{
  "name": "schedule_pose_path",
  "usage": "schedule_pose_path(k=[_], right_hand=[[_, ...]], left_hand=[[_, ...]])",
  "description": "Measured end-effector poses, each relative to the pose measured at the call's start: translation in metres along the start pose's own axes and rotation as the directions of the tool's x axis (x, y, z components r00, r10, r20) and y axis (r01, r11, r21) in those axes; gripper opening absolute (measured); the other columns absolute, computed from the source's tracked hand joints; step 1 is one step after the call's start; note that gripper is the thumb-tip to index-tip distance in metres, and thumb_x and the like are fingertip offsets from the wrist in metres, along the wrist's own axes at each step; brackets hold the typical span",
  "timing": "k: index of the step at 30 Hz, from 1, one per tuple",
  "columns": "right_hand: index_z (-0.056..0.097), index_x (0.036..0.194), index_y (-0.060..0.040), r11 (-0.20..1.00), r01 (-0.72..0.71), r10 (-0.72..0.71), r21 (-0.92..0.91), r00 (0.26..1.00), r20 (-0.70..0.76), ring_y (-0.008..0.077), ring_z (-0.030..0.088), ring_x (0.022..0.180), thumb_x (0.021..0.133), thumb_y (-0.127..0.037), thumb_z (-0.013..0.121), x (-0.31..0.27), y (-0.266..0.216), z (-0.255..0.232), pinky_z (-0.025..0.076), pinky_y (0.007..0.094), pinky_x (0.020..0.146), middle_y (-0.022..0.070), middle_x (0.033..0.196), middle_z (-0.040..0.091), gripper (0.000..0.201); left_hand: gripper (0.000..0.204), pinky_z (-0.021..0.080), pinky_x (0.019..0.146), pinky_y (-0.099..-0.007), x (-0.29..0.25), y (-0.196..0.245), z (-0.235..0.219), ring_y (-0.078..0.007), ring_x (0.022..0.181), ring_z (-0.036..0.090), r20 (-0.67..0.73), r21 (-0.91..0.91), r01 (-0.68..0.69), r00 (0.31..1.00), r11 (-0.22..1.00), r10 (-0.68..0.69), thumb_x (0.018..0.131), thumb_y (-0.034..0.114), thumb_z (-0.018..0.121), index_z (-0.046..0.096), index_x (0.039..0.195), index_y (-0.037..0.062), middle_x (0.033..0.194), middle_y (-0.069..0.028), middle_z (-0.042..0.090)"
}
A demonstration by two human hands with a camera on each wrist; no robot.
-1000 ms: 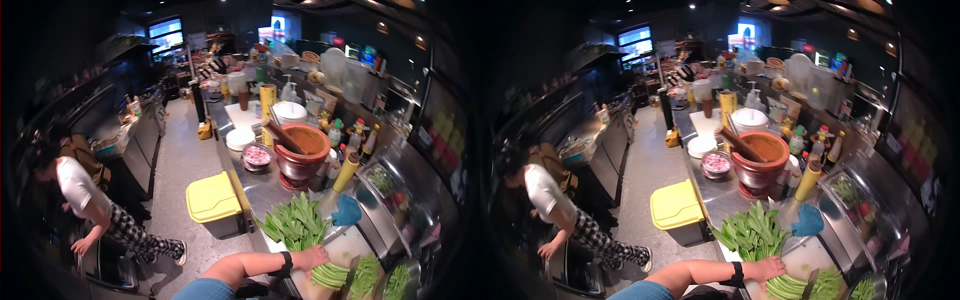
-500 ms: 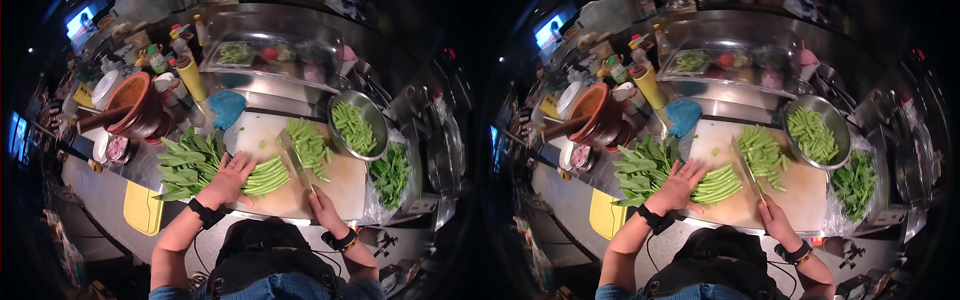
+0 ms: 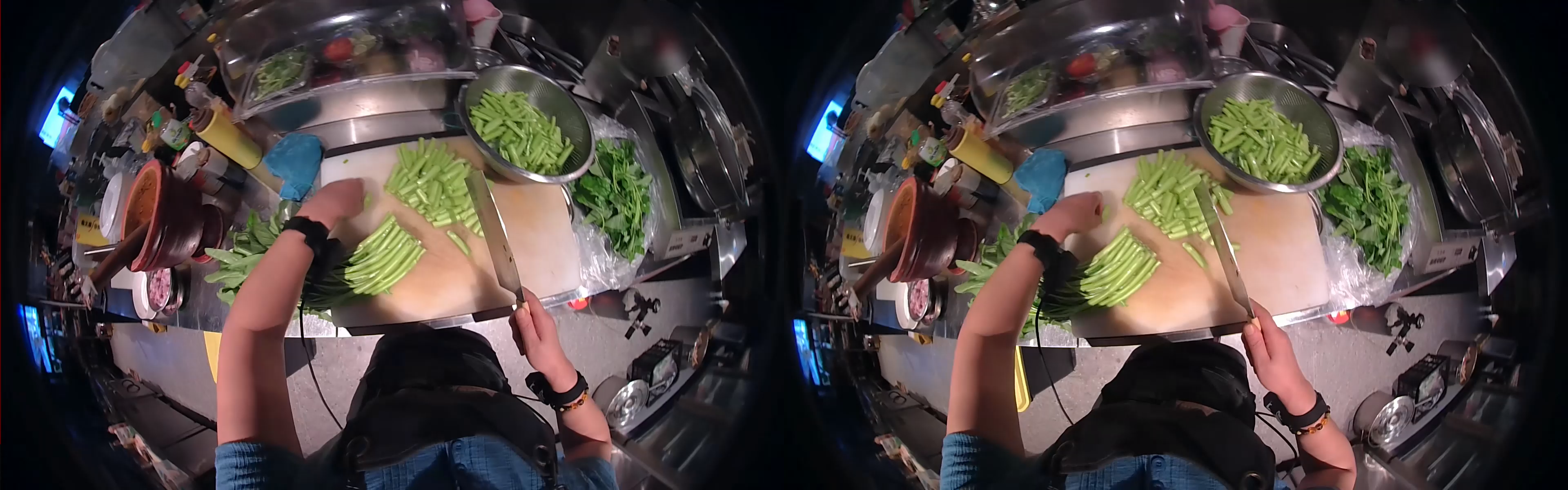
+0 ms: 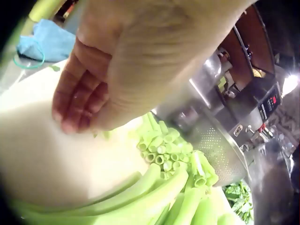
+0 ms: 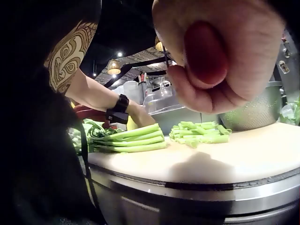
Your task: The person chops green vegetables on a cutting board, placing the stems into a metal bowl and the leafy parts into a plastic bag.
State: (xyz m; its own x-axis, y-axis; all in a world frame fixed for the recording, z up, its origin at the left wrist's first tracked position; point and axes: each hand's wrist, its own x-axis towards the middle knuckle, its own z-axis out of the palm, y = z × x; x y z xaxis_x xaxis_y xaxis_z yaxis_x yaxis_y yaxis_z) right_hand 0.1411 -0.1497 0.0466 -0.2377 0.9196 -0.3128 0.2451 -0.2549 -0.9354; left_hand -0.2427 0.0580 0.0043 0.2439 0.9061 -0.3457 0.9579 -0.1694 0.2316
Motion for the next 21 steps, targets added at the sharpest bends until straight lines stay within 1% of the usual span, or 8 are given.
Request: schedule_pose_path(k=[4, 7, 10, 11, 13, 15, 16, 21], right_hand=[[0.041, 0.140, -0.0016, 0.999, -0.044, 0.044, -0.020, 0.999, -0.011, 0.0063, 0.041, 0.055, 0.104, -0.022, 0.043, -0.008, 0.002, -0.002, 0.036, 0.0232, 0.052, -0.0021, 0.066, 0.045, 0.042], [0.041, 0.141, -0.0013, 0.997, -0.047, 0.050, -0.058, 0.998, 0.045, 0.0072, 0.042, 0.055, 0.104, -0.022, 0.042, -0.004, 0.000, 0.000, 0.037, 0.0235, 0.052, -0.0011, 0.065, 0.045, 0.042], [0.039, 0.141, -0.0001, 0.995, 0.027, -0.013, -0.099, 0.990, 0.143, 0.0050, 0.039, 0.052, 0.104, -0.024, 0.040, 0.008, -0.007, 0.006, 0.034, 0.0211, 0.048, -0.0031, 0.065, 0.042, 0.044], [0.038, 0.142, 0.0004, 0.992, 0.059, -0.039, -0.109, 0.984, 0.175, 0.0038, 0.037, 0.050, 0.105, -0.024, 0.040, 0.012, -0.010, 0.009, 0.033, 0.0199, 0.045, -0.0042, 0.065, 0.041, 0.044], [0.038, 0.141, 0.0013, 0.988, 0.101, -0.072, -0.118, 0.971, 0.229, 0.0044, 0.038, 0.050, 0.105, -0.026, 0.039, 0.023, -0.015, 0.015, 0.033, 0.0205, 0.046, -0.0036, 0.064, 0.042, 0.045], [0.039, 0.141, 0.0013, 0.978, 0.135, -0.086, -0.162, 0.957, 0.277, 0.0113, 0.045, 0.056, 0.105, -0.026, 0.039, 0.029, -0.024, 0.023, 0.038, 0.0252, 0.054, 0.0022, 0.066, 0.046, 0.045], [0.039, 0.140, 0.0009, 0.968, 0.151, -0.086, -0.201, 0.951, 0.298, 0.0179, 0.051, 0.061, 0.104, -0.026, 0.040, 0.031, -0.032, 0.026, 0.043, 0.0297, 0.061, 0.0077, 0.069, 0.051, 0.045], [0.040, 0.139, 0.0006, 0.937, 0.169, -0.042, -0.306, 0.924, 0.380, 0.0370, 0.061, 0.075, 0.104, -0.027, 0.041, 0.036, -0.061, 0.045, 0.048, 0.0379, 0.075, 0.0202, 0.076, 0.058, 0.045]], left_hand=[[0.012, 0.050, 0.077, -0.0371, 0.024, -0.002, 0.004, -0.0297, 0.080, 0.063, 0.182, -0.632, 0.120, 0.983, 0.766, -0.004, 0.085, 0.010, 0.056, 0.060, 0.089, 0.0000, 0.086, -0.0140, 0.067], [0.027, 0.051, 0.082, -0.0380, -0.003, 0.000, -0.004, -0.0338, 0.089, 0.065, -0.230, -0.342, -0.273, 0.952, 0.899, 0.202, 0.088, 0.019, 0.057, 0.063, 0.107, 0.0000, 0.093, -0.0157, 0.069], [0.056, 0.048, 0.093, -0.0380, -0.067, 0.025, -0.036, -0.0377, 0.109, 0.061, -0.047, -0.307, -0.065, 0.997, 0.949, 0.054, 0.088, 0.037, 0.062, 0.055, 0.128, -0.0009, 0.114, -0.0219, 0.065], [0.088, 0.038, 0.107, -0.0397, -0.110, 0.042, -0.037, -0.0380, 0.129, 0.046, -0.009, -0.275, -0.026, 1.000, 0.961, 0.025, 0.080, 0.056, 0.067, 0.040, 0.140, -0.0022, 0.136, -0.0251, 0.051], [0.106, 0.026, 0.115, -0.0448, -0.140, 0.043, -0.003, -0.0370, 0.137, 0.036, -0.056, -0.001, -0.083, 0.995, 0.997, 0.083, 0.071, 0.064, 0.071, 0.032, 0.143, -0.0040, 0.146, -0.0256, 0.038], [0.114, 0.020, 0.117, -0.0494, -0.157, 0.053, 0.027, -0.0361, 0.140, 0.032, -0.153, 0.133, -0.051, 0.986, 0.990, 0.072, 0.068, 0.065, 0.072, 0.028, 0.144, -0.0073, 0.147, -0.0255, 0.037], [0.110, 0.024, 0.114, -0.0501, -0.159, 0.054, 0.046, -0.0342, 0.133, 0.042, -0.301, 0.204, -0.026, 0.949, 0.979, 0.088, 0.067, 0.065, 0.071, 0.033, 0.140, -0.0081, 0.138, -0.0237, 0.046], [0.089, 0.037, 0.104, -0.0449, -0.149, 0.056, 0.072, -0.0317, 0.106, 0.057, -0.450, 0.210, 0.092, 0.893, 0.973, 0.012, 0.072, 0.058, 0.070, 0.044, 0.130, -0.0054, 0.110, -0.0189, 0.060]])
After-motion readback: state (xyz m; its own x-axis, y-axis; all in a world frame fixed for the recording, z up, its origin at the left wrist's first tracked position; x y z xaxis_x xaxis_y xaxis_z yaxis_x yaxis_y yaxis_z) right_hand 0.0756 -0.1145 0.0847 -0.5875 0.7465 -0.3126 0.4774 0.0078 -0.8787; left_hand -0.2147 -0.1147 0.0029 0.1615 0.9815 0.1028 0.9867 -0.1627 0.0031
